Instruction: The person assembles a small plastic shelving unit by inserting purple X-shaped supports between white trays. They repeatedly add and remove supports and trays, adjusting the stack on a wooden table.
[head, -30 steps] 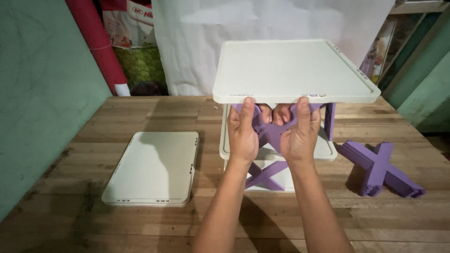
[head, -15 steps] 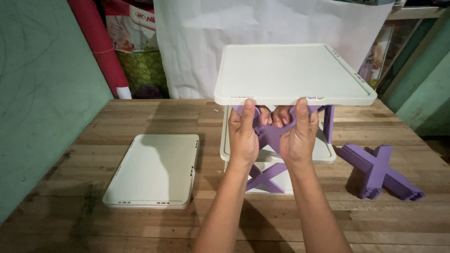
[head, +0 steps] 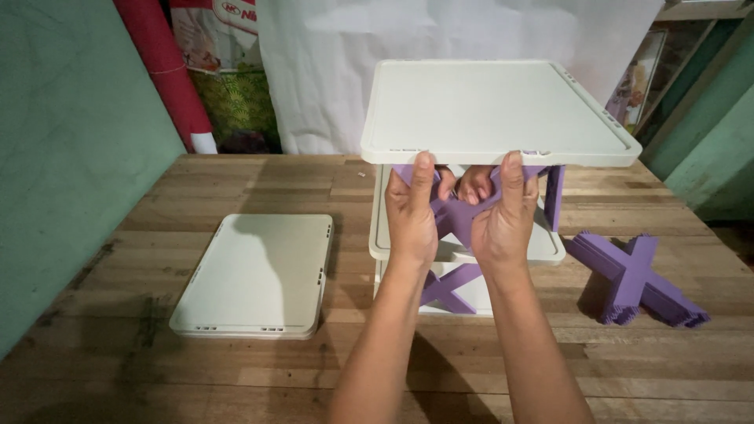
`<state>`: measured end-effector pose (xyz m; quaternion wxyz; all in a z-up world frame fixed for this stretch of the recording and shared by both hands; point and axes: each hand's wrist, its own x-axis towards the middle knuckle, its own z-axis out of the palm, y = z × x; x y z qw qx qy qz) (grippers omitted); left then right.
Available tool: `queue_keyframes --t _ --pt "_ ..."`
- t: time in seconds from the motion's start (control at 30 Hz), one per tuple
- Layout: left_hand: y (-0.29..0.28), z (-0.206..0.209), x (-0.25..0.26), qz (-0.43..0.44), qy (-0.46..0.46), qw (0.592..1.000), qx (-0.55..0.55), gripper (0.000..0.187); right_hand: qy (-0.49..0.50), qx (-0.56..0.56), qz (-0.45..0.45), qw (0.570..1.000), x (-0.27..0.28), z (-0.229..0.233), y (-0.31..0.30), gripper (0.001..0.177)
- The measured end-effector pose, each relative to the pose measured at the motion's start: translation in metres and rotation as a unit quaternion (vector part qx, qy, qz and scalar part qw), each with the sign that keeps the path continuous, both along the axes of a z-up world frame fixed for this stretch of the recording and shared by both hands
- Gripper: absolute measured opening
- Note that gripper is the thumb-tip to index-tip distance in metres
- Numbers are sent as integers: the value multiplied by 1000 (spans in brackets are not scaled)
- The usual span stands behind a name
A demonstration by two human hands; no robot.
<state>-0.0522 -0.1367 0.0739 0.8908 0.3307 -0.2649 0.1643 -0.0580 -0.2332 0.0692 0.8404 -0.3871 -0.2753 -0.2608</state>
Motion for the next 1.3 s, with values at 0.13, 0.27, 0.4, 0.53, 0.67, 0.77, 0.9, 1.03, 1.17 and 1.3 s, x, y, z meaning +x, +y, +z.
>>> queue_keyframes --t 0.13,0.27,0.4,0.53,0.67,0.77,0.9,1.03,1.17,1.3 --pt "-2 1 -1 21 14 1000 10 26 2 -1 1 1000 -1 2 1 32" --pt "-3 1 -1 20 11 1000 -2 26 13 -1 -5 1000 -2 2 2 33" --pt "-3 1 0 28 18 999 0 27 13 -5 -20 1000 -1 3 2 37" --pt "-4 2 0 34 32 999 1 27 22 -10 -33 999 -1 4 2 38" --pt "-4 3 0 36 26 999 -2 28 25 -13 -40 999 -1 5 3 37" --pt "-5 4 0 32 34 999 -6 27 22 -17 -43 999 -1 6 3 39" --pt "-5 4 -1 44 45 998 -1 30 25 -18 -48 998 -1 7 3 39" --pt "-6 7 0 48 47 998 -1 37 32 -8 -44 999 -2 8 4 39" --pt "-8 10 1 74 73 995 5 37 34 -8 -37 999 -2 10 5 41" --pt "-8 13 0 69 80 994 -1 33 57 -3 -44 997 -3 15 6 42"
